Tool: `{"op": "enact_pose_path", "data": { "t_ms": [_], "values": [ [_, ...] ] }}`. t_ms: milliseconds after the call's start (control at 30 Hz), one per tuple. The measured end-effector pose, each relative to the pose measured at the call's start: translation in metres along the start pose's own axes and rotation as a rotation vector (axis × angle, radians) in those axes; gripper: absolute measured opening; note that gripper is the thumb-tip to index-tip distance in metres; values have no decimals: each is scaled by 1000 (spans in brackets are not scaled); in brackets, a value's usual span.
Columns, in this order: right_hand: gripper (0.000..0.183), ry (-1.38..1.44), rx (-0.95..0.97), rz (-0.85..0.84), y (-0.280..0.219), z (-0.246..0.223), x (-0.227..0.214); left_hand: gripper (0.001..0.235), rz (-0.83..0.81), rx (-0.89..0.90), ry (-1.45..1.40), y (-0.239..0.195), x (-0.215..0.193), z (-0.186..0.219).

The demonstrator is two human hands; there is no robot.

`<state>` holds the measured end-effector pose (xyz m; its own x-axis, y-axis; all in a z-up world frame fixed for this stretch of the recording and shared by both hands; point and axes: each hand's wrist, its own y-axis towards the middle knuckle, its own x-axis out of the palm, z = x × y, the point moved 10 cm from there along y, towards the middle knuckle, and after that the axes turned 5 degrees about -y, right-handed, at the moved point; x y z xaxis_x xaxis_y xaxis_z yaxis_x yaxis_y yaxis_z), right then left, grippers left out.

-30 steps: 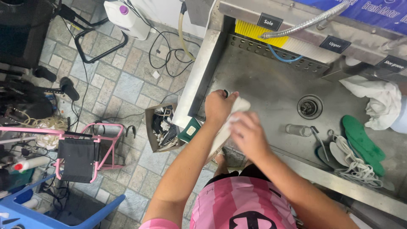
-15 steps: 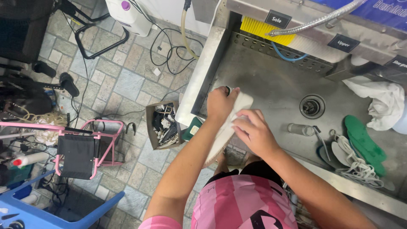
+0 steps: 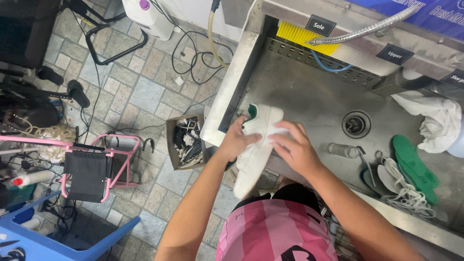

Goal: The person cleans a white sneaker using a blue spray bottle and a white cloth. They spray the shoe's sole and upper, then wipe the surfaces with the cloth. The person also rinses the shoe under a tap and uses a hose to spray the sole before wiping it again.

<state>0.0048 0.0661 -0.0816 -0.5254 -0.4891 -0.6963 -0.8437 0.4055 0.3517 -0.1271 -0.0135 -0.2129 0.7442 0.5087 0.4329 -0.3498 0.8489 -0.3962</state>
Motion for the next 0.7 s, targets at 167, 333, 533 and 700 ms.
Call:
{"op": "enact_pose_path", "data": {
  "t_ms": [167,333,533,700],
  "values": [
    [20,-6,104,73,-2,4,-3,42,22,132,-47,4,3,-5],
    [22,96,11,-50,-8,-21,1,35,-43,120,10,-3,7,-8],
    [25,-46,108,105,2,4,-7,43,-51,85,86,-1,17,16],
    [23,-122,173,195,-12,5,-5,74,332,401,1089,-73,31,94]
  ]
}}
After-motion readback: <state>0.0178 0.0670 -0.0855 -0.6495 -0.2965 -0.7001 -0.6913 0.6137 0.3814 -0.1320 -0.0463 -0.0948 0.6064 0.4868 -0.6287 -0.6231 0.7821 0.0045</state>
